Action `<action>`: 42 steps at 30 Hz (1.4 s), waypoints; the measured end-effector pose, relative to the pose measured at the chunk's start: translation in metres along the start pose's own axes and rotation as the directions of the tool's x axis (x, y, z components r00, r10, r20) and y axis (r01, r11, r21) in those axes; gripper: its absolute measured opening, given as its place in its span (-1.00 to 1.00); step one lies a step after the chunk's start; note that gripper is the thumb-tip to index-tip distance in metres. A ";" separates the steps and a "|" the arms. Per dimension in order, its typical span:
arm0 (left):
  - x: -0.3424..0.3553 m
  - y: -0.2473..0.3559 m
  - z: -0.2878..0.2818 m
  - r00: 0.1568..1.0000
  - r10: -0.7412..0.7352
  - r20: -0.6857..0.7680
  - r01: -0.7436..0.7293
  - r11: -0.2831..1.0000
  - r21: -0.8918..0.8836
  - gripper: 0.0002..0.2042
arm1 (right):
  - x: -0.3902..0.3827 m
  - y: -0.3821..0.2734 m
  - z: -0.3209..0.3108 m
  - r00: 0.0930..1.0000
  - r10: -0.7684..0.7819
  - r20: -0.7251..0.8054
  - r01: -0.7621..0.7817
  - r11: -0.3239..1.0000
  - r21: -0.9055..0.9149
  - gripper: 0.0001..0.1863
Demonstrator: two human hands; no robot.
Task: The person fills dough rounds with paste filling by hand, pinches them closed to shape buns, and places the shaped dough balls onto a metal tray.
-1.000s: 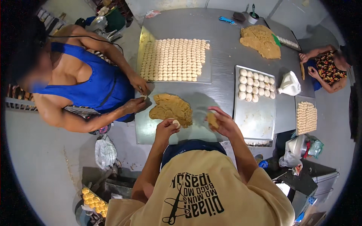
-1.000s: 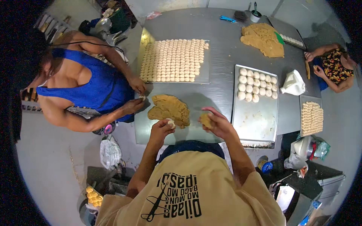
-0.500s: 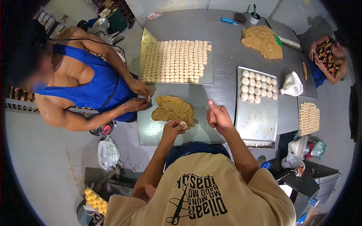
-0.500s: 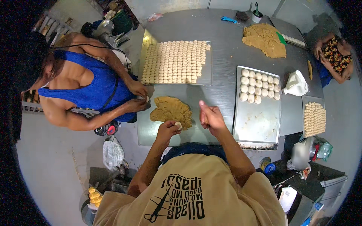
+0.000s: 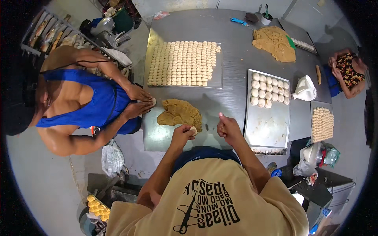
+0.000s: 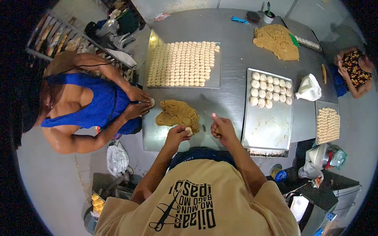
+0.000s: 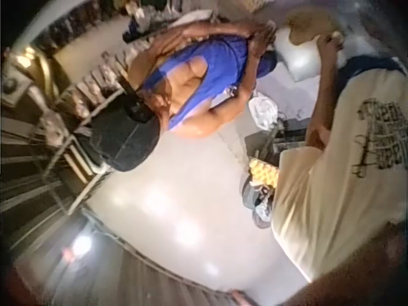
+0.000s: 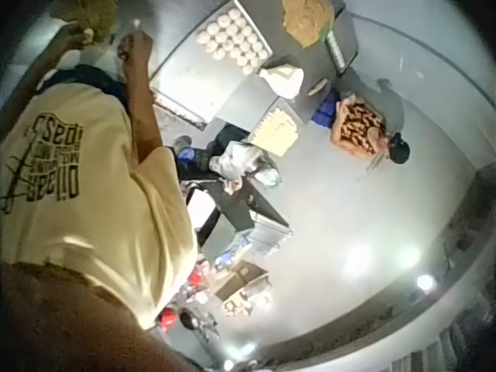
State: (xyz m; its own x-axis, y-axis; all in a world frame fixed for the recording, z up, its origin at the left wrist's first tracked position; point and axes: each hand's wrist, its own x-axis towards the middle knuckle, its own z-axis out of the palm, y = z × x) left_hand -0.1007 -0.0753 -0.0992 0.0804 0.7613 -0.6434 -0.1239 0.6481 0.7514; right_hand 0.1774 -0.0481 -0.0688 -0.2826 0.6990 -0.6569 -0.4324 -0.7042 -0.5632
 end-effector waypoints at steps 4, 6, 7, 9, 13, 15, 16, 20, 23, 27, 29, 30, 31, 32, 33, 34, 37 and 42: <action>0.006 0.004 0.002 1.000 0.015 -0.001 -0.015 0.999 0.034 -0.80 | 0.004 -0.007 0.015 0.985 -0.152 -0.077 0.131 0.964 -0.231 -0.53; 0.005 0.009 0.005 0.998 0.063 0.012 -0.064 0.997 0.051 -0.79 | 0.002 -0.010 0.011 0.977 -0.190 0.099 0.205 0.964 -0.168 -0.74; 0.005 0.010 0.004 0.998 0.060 0.015 -0.060 0.997 0.048 -0.79 | -0.008 -0.015 0.020 0.978 -0.189 0.094 0.203 0.964 -0.171 -0.74; 0.005 0.014 0.006 0.988 0.148 0.034 -0.148 0.989 0.006 -0.77 | -0.031 -0.024 0.033 0.922 -0.287 0.260 0.356 0.893 -0.275 -0.81; -0.008 0.049 0.031 0.988 0.091 0.122 -0.093 0.996 0.011 -0.73 | -0.033 -0.015 0.020 0.833 -0.451 0.322 0.552 0.717 -0.425 -0.51; -0.014 0.057 0.045 0.986 0.103 0.129 -0.105 0.994 0.007 -0.70 | -0.042 -0.022 0.028 0.842 -0.451 0.296 0.532 0.603 -0.594 -0.48; -0.017 0.061 0.052 0.983 0.118 0.139 -0.120 0.993 0.007 -0.66 | -0.048 -0.027 0.034 0.846 -0.459 0.271 0.489 0.465 -0.738 -0.45; -0.026 0.072 0.065 0.965 0.130 0.227 -0.114 0.990 -0.081 -0.65 | -0.054 -0.028 0.050 0.811 -0.569 0.135 0.387 0.349 -0.854 -0.46; -0.030 0.077 0.069 0.955 0.156 0.254 -0.139 0.987 -0.083 -0.65 | -0.053 -0.027 0.050 0.677 -0.671 0.301 0.517 0.143 -0.844 -0.51; -0.034 0.082 0.071 0.958 0.170 0.230 -0.145 0.982 -0.122 -0.67 | -0.054 -0.025 0.056 0.570 -0.744 0.349 0.584 0.068 -0.809 -0.61; -0.035 0.080 0.070 0.964 0.169 0.206 -0.138 0.978 -0.155 -0.67 | -0.052 -0.023 0.062 0.589 -0.745 0.314 0.584 0.123 -0.802 -0.64; -0.037 0.081 0.072 0.957 0.204 0.207 -0.169 0.970 -0.175 -0.68 | -0.049 -0.023 0.065 0.596 -0.738 0.316 0.579 0.123 -0.806 -0.66; -0.039 0.082 0.071 0.949 0.239 0.205 -0.200 0.960 -0.194 -0.68 | -0.047 -0.022 0.069 0.604 -0.730 0.319 0.575 0.122 -0.809 -0.69; -0.039 0.082 0.068 0.950 0.241 0.196 -0.202 0.959 -0.198 -0.68 | -0.044 -0.020 0.072 0.606 -0.725 0.327 0.579 0.121 -0.806 -0.69; -0.039 0.081 0.064 0.954 0.232 0.191 -0.191 0.959 -0.208 -0.68 | -0.041 -0.018 0.076 0.623 -0.718 0.310 0.572 0.148 -0.807 -0.71; -0.039 0.080 0.059 0.957 0.222 0.185 -0.181 0.959 -0.218 -0.69 | -0.037 -0.016 0.079 0.640 -0.710 0.293 0.564 0.175 -0.807 -0.74; -0.045 0.084 0.043 0.983 0.153 0.101 -0.124 0.961 -0.247 -0.68 | -0.014 0.000 0.082 0.818 -0.540 0.199 0.515 0.532 -0.672 -0.77; -0.038 0.058 -0.012 0.991 0.130 -0.006 -0.122 0.908 -0.401 -0.63 | 0.015 -0.003 0.081 0.881 -0.382 0.280 0.459 0.833 -0.308 -0.78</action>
State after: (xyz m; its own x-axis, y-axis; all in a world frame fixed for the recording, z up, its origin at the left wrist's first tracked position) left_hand -0.1224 -0.0665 -0.0330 0.0574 0.8389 -0.5412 -0.5188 0.4882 0.7018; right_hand 0.1051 -0.0252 -0.0363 -0.3233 0.9196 -0.2231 -0.2266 -0.3041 -0.9253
